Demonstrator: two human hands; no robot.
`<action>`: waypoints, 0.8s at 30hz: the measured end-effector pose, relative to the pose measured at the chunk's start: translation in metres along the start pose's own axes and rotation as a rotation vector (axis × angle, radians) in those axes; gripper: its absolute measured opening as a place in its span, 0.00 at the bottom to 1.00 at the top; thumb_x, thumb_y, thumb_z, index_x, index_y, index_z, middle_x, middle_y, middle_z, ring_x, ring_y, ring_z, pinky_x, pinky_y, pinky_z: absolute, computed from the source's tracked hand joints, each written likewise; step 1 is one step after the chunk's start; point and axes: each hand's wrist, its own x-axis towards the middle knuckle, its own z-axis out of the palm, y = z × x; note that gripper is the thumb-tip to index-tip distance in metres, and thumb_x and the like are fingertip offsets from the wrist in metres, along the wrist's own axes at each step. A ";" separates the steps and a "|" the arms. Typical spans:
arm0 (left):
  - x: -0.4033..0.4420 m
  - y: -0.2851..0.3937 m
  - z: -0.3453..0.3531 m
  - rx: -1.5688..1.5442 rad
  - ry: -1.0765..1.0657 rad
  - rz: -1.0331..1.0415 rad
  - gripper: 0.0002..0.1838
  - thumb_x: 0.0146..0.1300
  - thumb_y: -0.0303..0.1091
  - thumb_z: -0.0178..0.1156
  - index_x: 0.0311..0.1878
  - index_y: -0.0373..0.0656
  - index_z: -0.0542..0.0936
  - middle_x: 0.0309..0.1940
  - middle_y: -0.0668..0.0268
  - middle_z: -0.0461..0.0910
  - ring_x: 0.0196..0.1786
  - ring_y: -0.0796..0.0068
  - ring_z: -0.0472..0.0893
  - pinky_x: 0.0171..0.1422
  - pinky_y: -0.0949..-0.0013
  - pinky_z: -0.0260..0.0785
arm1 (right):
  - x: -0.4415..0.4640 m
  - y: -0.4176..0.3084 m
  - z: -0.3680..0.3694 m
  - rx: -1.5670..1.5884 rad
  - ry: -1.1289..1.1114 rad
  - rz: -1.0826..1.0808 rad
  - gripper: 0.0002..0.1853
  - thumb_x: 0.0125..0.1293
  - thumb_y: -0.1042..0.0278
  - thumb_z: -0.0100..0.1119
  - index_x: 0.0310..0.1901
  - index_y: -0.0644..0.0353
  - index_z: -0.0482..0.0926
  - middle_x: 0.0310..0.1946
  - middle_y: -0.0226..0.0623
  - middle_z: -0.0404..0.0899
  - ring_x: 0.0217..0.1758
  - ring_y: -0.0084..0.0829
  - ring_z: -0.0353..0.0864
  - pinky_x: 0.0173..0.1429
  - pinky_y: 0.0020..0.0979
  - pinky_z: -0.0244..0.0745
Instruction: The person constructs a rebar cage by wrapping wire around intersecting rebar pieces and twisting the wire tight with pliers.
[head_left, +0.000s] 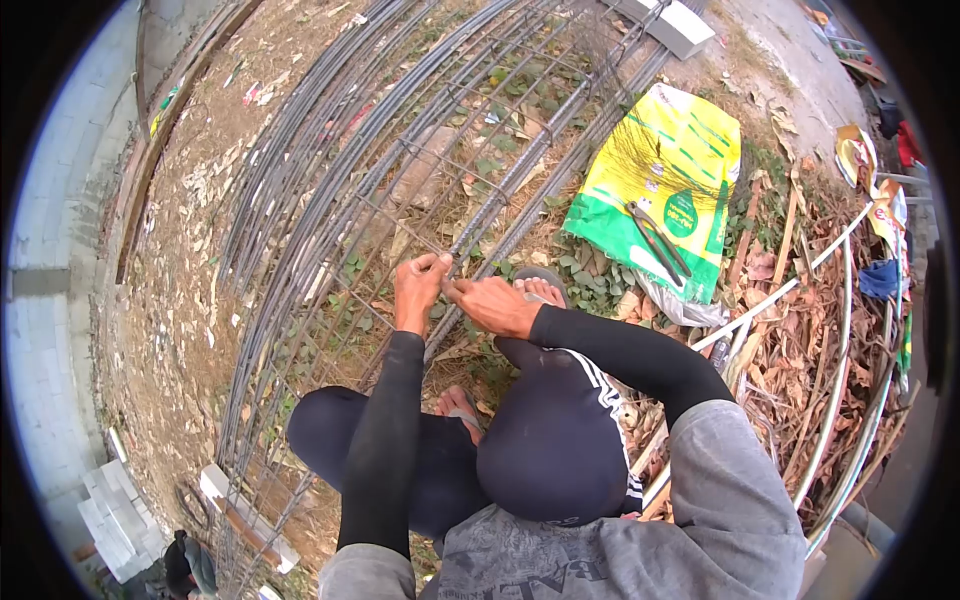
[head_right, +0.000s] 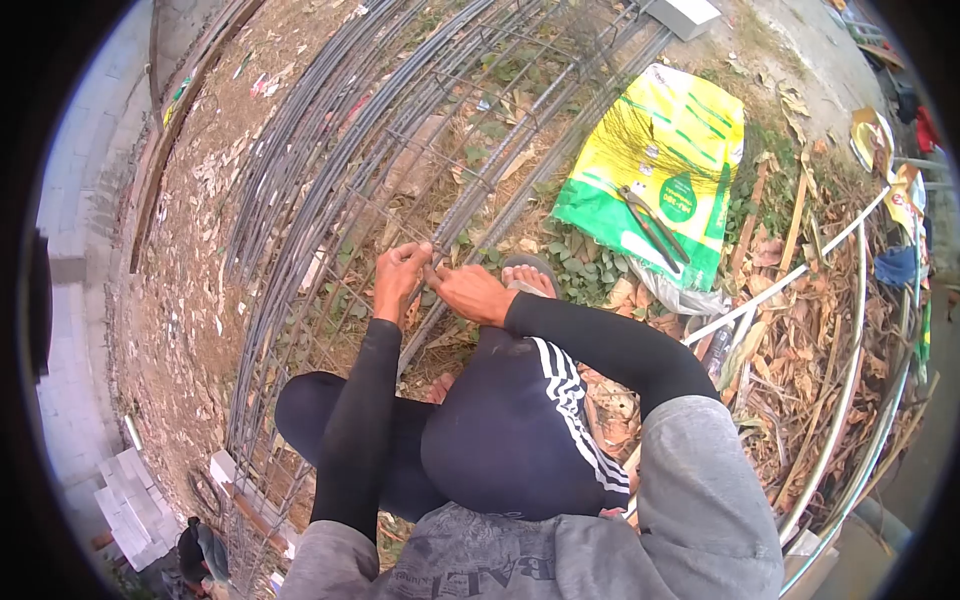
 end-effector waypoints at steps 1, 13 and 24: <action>-0.002 0.006 -0.002 0.034 -0.014 -0.018 0.20 0.68 0.45 0.69 0.39 0.31 0.86 0.29 0.69 0.81 0.34 0.81 0.74 0.42 0.68 0.69 | 0.003 -0.001 0.014 -0.163 -0.056 -0.019 0.32 0.64 0.69 0.60 0.66 0.81 0.67 0.43 0.50 0.77 0.30 0.41 0.86 0.27 0.37 0.78; 0.000 -0.003 0.012 -0.028 0.193 0.013 0.25 0.63 0.45 0.74 0.47 0.27 0.86 0.32 0.57 0.87 0.37 0.74 0.84 0.44 0.68 0.77 | 0.014 0.004 0.057 -0.391 0.104 0.056 0.30 0.62 0.69 0.60 0.64 0.78 0.71 0.44 0.49 0.76 0.20 0.29 0.80 0.21 0.32 0.71; 0.008 -0.021 0.011 0.148 0.110 -0.006 0.24 0.65 0.52 0.70 0.39 0.33 0.89 0.26 0.56 0.85 0.29 0.66 0.83 0.39 0.59 0.73 | 0.009 0.015 0.046 -0.173 0.032 0.064 0.22 0.61 0.72 0.61 0.57 0.68 0.71 0.32 0.43 0.80 0.25 0.42 0.84 0.26 0.40 0.75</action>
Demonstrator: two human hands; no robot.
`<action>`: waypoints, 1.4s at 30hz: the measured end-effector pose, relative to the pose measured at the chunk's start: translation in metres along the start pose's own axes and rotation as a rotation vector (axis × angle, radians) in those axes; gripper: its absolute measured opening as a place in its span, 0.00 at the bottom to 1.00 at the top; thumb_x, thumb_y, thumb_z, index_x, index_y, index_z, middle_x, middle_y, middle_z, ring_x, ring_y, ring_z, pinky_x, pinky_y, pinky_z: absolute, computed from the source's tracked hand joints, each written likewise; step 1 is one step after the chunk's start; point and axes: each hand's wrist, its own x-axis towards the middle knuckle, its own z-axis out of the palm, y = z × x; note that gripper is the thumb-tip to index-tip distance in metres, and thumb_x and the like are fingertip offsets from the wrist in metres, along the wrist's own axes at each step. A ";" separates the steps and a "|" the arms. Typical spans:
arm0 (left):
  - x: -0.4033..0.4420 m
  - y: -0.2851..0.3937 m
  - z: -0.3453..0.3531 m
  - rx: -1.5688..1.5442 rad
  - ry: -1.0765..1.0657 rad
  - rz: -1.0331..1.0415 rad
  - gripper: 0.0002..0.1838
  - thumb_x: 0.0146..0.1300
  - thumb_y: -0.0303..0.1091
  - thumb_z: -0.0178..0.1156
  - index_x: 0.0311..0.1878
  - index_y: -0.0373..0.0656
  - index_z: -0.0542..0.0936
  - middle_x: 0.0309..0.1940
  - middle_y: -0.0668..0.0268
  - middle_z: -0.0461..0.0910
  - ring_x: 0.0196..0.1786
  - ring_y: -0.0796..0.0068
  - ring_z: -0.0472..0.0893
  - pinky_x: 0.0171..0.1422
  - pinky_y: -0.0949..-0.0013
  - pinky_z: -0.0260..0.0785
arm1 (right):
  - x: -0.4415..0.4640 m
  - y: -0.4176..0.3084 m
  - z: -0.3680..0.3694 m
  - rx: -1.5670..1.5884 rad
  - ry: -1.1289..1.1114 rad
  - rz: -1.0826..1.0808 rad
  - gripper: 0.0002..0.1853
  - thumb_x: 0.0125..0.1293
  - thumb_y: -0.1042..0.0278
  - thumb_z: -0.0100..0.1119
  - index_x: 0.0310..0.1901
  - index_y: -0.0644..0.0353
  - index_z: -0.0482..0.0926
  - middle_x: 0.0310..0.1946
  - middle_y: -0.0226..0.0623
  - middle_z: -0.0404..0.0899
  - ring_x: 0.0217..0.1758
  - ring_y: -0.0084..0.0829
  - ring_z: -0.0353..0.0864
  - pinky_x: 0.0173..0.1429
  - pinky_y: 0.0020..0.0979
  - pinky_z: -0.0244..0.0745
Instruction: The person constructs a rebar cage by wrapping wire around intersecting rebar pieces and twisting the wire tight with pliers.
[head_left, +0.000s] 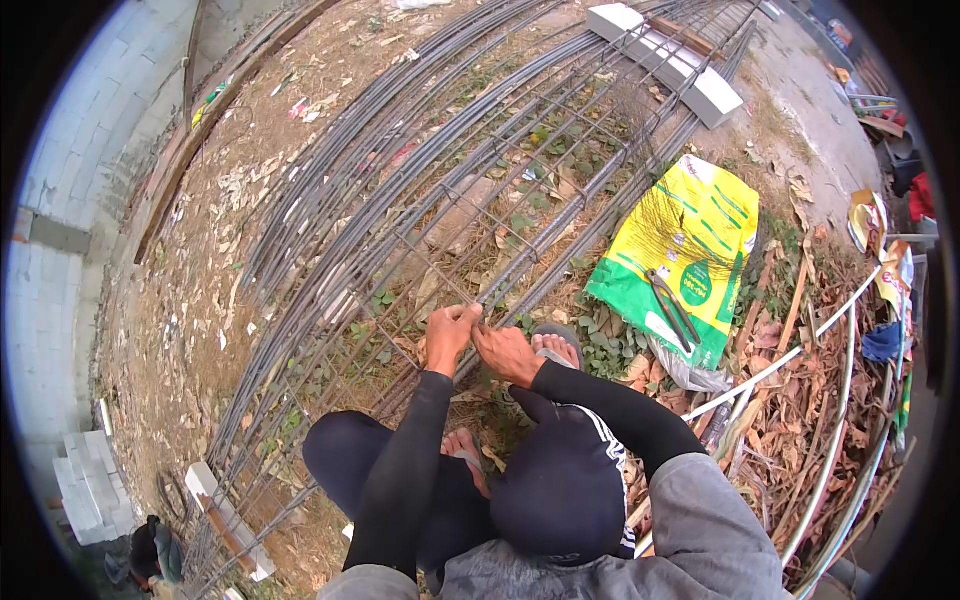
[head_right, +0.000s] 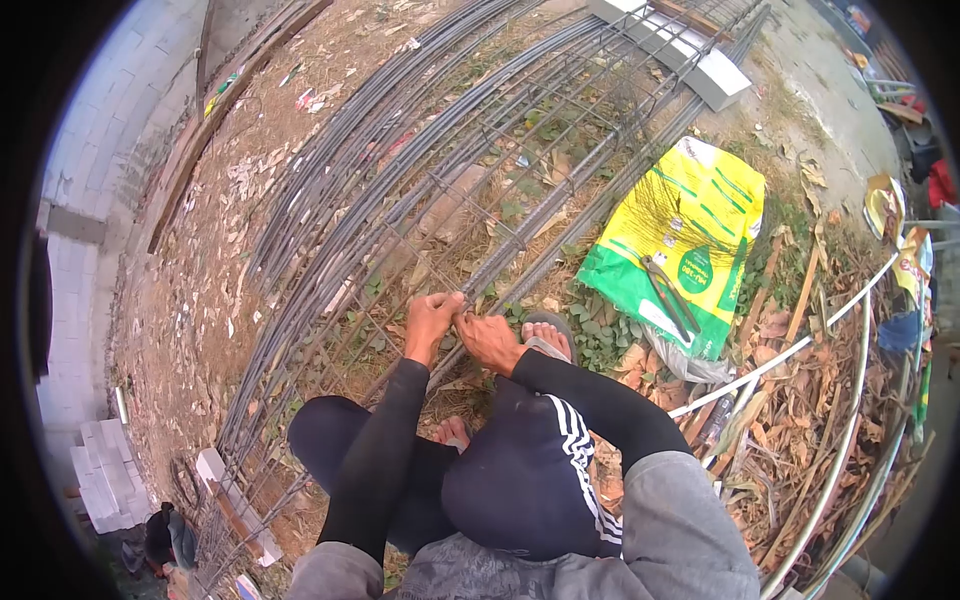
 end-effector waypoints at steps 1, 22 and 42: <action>-0.004 0.004 0.000 0.007 0.039 0.035 0.23 0.64 0.52 0.69 0.39 0.36 0.89 0.25 0.53 0.84 0.29 0.59 0.84 0.38 0.58 0.73 | -0.002 0.000 -0.015 0.055 -0.033 -0.003 0.22 0.61 0.72 0.60 0.57 0.68 0.71 0.32 0.43 0.80 0.26 0.44 0.85 0.26 0.41 0.75; -0.044 0.008 0.021 0.275 0.479 0.488 0.19 0.75 0.41 0.62 0.33 0.34 0.83 0.22 0.51 0.82 0.24 0.51 0.80 0.29 0.51 0.65 | 0.101 0.001 -0.070 0.421 -0.047 0.524 0.20 0.61 0.58 0.70 0.21 0.65 0.80 0.17 0.45 0.78 0.24 0.46 0.84 0.31 0.47 0.79; -0.010 0.005 -0.012 -0.127 -0.116 0.112 0.24 0.76 0.52 0.63 0.43 0.37 0.90 0.33 0.64 0.87 0.31 0.77 0.79 0.37 0.64 0.71 | 0.040 0.020 -0.049 1.260 -0.050 0.910 0.11 0.70 0.66 0.67 0.35 0.66 0.85 0.23 0.38 0.83 0.20 0.31 0.80 0.22 0.39 0.71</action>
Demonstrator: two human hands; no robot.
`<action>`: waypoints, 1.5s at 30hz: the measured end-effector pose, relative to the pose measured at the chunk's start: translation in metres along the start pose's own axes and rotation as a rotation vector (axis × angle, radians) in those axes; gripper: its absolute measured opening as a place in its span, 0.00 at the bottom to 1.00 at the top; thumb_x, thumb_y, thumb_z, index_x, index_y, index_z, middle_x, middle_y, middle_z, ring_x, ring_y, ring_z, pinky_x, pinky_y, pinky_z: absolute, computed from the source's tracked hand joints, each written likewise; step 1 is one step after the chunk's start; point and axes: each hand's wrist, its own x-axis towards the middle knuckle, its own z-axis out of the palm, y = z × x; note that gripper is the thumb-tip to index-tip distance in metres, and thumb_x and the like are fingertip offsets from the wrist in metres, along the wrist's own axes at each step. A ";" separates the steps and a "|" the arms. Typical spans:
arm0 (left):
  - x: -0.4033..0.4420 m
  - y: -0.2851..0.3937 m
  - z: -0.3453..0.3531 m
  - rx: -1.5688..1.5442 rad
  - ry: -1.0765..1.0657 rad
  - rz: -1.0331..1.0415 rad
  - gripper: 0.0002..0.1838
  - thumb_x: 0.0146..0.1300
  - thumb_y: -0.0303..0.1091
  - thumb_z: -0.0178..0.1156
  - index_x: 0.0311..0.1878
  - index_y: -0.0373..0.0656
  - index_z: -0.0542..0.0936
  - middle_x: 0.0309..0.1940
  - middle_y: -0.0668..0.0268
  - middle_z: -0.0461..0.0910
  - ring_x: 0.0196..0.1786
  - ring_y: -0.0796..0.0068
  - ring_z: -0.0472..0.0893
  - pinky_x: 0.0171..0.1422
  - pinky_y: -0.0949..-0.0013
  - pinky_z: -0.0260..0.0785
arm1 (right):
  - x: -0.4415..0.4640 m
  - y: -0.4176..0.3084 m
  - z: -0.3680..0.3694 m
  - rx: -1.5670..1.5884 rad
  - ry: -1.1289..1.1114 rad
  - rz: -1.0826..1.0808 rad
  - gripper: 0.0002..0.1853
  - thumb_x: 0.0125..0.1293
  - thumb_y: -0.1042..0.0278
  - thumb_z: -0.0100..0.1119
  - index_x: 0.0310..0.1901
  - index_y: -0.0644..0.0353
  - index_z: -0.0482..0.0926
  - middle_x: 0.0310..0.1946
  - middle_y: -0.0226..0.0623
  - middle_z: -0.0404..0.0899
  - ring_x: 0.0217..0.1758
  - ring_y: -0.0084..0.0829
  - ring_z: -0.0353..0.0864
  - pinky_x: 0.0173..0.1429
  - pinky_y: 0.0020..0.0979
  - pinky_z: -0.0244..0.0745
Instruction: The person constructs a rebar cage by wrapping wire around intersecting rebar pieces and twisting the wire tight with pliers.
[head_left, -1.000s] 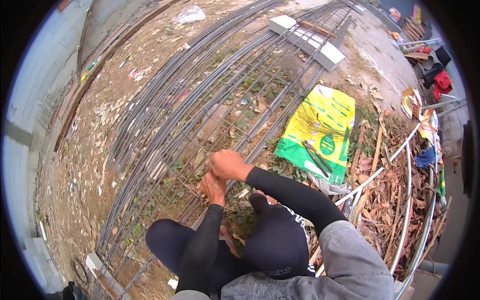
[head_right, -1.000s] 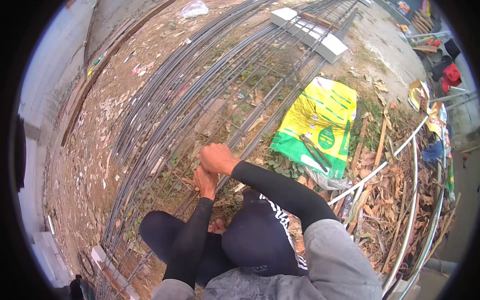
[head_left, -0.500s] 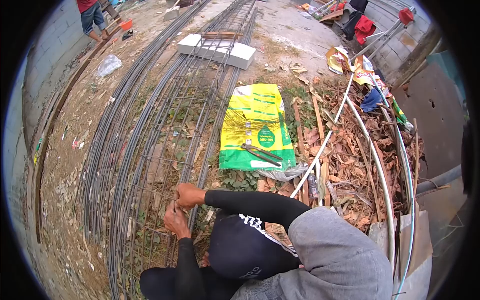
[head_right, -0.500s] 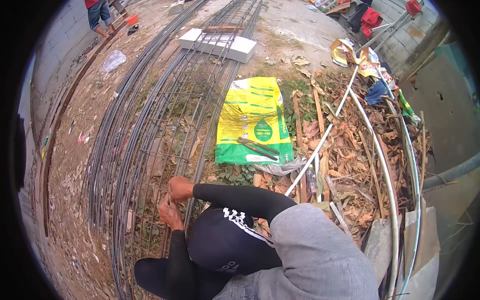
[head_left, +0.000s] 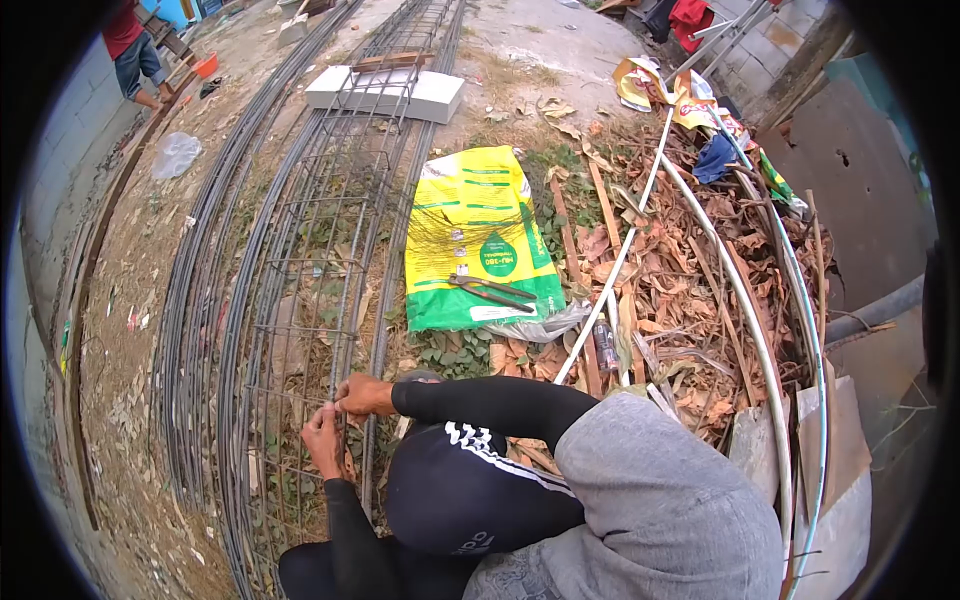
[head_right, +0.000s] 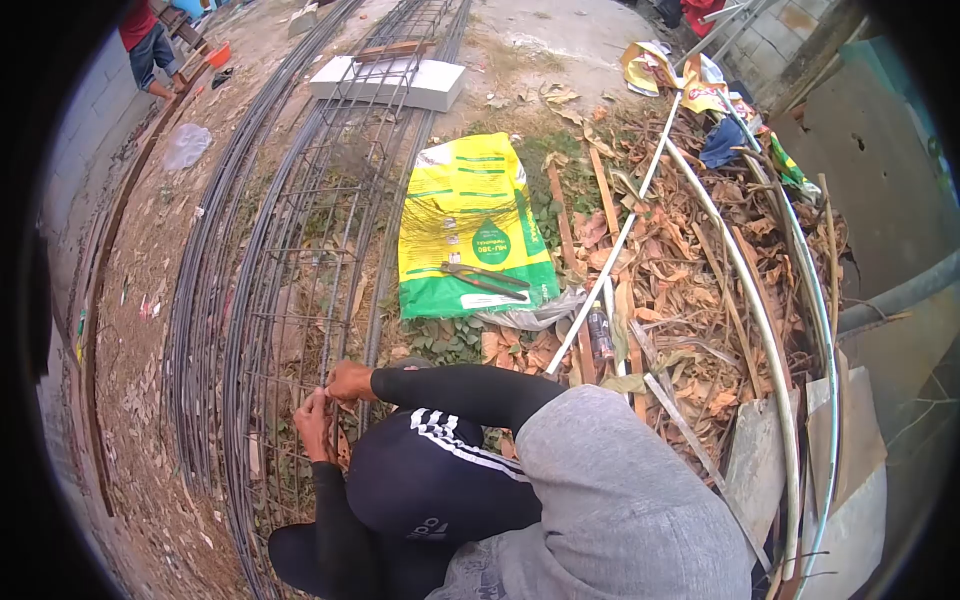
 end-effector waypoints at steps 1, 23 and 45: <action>0.004 -0.001 -0.003 -0.012 -0.024 -0.017 0.23 0.75 0.52 0.63 0.44 0.36 0.89 0.32 0.64 0.86 0.31 0.78 0.79 0.36 0.65 0.70 | 0.005 0.004 0.000 -0.112 0.030 -0.040 0.12 0.69 0.65 0.67 0.31 0.66 0.85 0.23 0.39 0.84 0.21 0.32 0.81 0.24 0.40 0.72; 0.002 0.013 -0.005 0.023 -0.051 -0.030 0.23 0.73 0.52 0.65 0.42 0.37 0.89 0.25 0.71 0.79 0.26 0.83 0.71 0.30 0.70 0.64 | -0.037 -0.039 -0.013 -1.256 0.275 -0.619 0.05 0.61 0.68 0.66 0.36 0.56 0.86 0.35 0.45 0.87 0.40 0.47 0.88 0.53 0.60 0.66; 0.001 0.021 -0.007 0.085 -0.045 -0.106 0.23 0.66 0.53 0.68 0.40 0.38 0.91 0.28 0.61 0.87 0.30 0.72 0.80 0.41 0.59 0.73 | -0.115 0.092 -0.311 -1.626 0.651 -0.004 0.23 0.70 0.54 0.62 0.57 0.62 0.76 0.44 0.50 0.85 0.43 0.51 0.88 0.50 0.55 0.78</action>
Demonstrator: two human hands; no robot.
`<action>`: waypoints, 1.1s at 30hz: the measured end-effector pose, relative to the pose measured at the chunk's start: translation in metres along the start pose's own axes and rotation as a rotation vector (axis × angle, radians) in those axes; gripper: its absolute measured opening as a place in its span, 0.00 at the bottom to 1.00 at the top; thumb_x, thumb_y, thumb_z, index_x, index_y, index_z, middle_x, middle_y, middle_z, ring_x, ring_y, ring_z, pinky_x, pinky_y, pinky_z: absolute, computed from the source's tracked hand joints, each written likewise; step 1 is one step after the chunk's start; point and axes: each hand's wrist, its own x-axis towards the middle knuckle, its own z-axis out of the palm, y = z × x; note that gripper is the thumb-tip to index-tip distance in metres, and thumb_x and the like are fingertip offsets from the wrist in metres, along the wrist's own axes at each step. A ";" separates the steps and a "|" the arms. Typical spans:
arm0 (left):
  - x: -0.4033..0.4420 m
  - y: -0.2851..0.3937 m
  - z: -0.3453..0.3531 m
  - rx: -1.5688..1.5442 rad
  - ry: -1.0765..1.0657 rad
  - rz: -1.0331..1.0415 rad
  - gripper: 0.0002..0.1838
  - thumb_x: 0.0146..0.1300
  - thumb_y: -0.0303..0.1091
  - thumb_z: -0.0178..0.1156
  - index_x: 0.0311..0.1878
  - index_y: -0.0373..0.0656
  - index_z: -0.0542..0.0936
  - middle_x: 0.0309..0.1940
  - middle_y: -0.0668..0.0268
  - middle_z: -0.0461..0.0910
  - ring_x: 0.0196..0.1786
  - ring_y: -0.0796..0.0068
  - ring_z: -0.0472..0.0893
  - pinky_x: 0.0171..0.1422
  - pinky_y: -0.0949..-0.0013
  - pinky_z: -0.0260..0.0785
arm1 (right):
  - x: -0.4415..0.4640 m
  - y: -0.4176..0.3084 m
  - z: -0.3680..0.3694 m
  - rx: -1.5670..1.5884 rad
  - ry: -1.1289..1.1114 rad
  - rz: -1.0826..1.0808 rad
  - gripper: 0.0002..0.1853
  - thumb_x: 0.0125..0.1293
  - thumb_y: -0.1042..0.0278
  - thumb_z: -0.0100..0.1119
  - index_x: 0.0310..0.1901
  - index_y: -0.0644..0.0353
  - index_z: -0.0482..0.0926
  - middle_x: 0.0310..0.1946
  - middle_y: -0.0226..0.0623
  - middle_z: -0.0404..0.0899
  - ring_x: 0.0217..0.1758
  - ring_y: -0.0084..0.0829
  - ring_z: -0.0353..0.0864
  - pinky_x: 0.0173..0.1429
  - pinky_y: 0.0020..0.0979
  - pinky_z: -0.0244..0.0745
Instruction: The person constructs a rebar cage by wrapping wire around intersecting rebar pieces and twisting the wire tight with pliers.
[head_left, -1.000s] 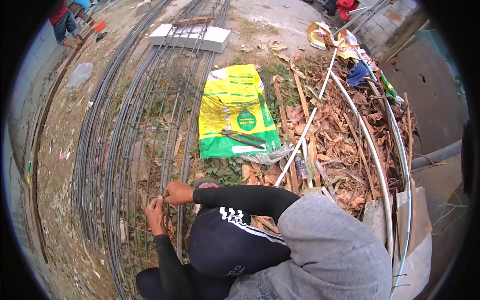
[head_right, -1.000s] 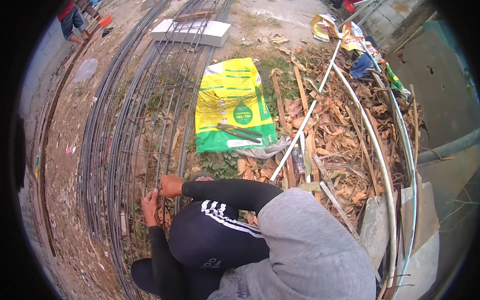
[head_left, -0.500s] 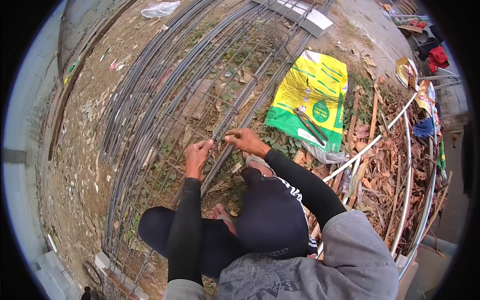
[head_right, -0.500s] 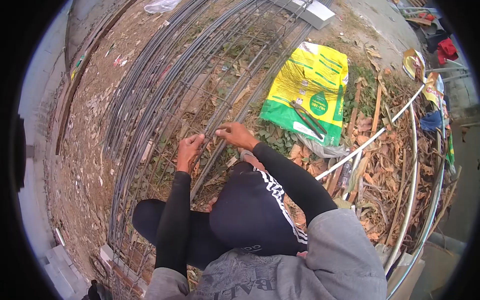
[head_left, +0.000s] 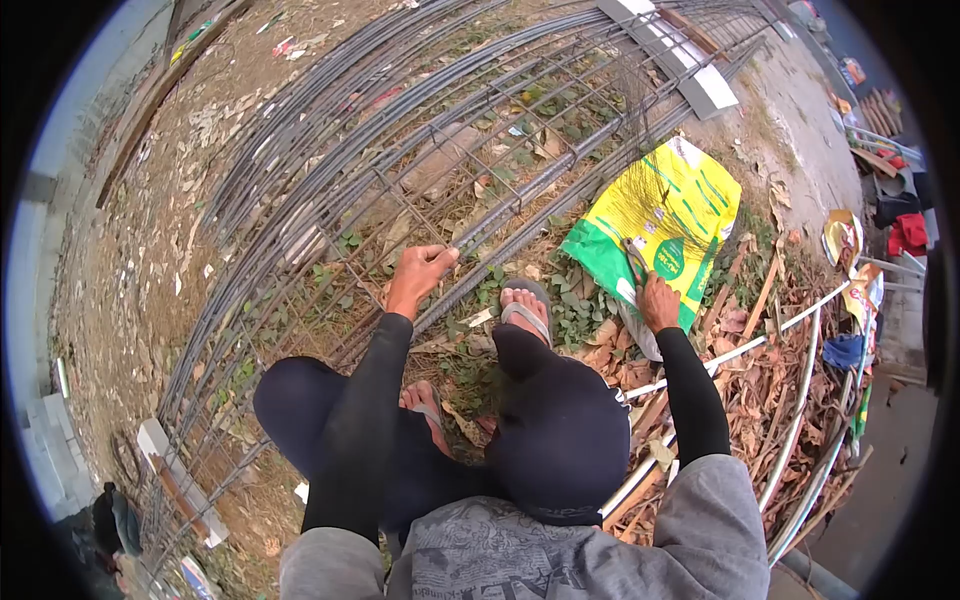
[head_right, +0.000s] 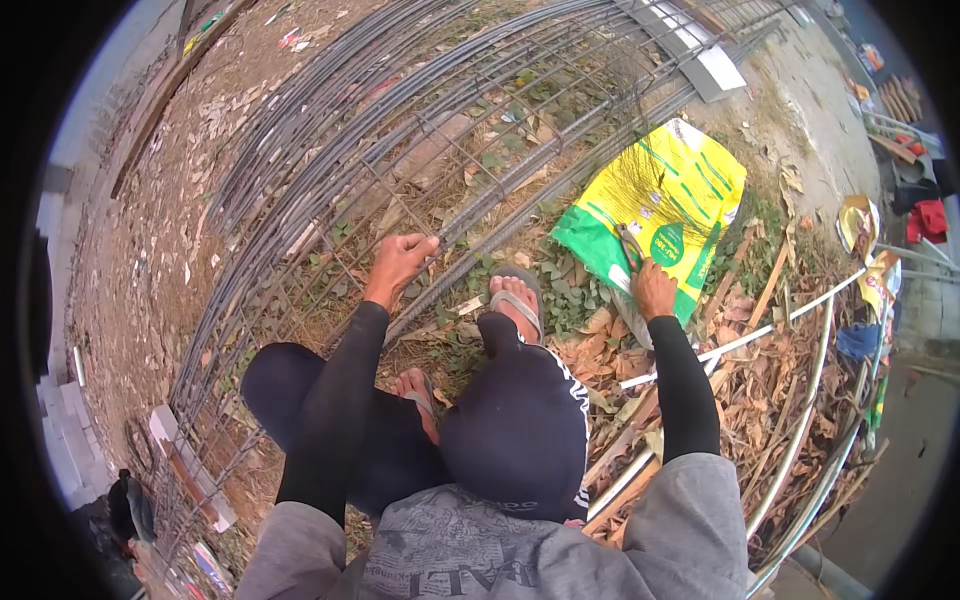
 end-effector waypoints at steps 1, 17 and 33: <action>0.002 -0.006 0.004 -0.015 0.002 0.021 0.23 0.66 0.53 0.68 0.41 0.38 0.91 0.28 0.61 0.87 0.30 0.71 0.81 0.42 0.59 0.73 | -0.004 0.001 -0.009 -0.060 0.037 -0.046 0.21 0.70 0.54 0.62 0.55 0.62 0.76 0.42 0.50 0.86 0.41 0.51 0.88 0.49 0.52 0.79; 0.006 -0.011 0.005 -0.001 0.038 0.092 0.21 0.66 0.52 0.68 0.41 0.41 0.92 0.23 0.64 0.83 0.27 0.74 0.76 0.39 0.59 0.71 | -0.043 -0.191 -0.153 1.161 -1.084 -0.293 0.33 0.78 0.62 0.57 0.81 0.51 0.59 0.47 0.35 0.80 0.40 0.29 0.87 0.51 0.32 0.84; 0.007 -0.015 0.006 -0.023 0.019 0.107 0.20 0.67 0.50 0.68 0.43 0.39 0.92 0.24 0.65 0.83 0.26 0.75 0.74 0.37 0.59 0.69 | -0.018 -0.192 -0.130 1.554 -1.518 -0.135 0.41 0.78 0.70 0.57 0.85 0.46 0.47 0.73 0.41 0.61 0.59 0.43 0.87 0.70 0.39 0.81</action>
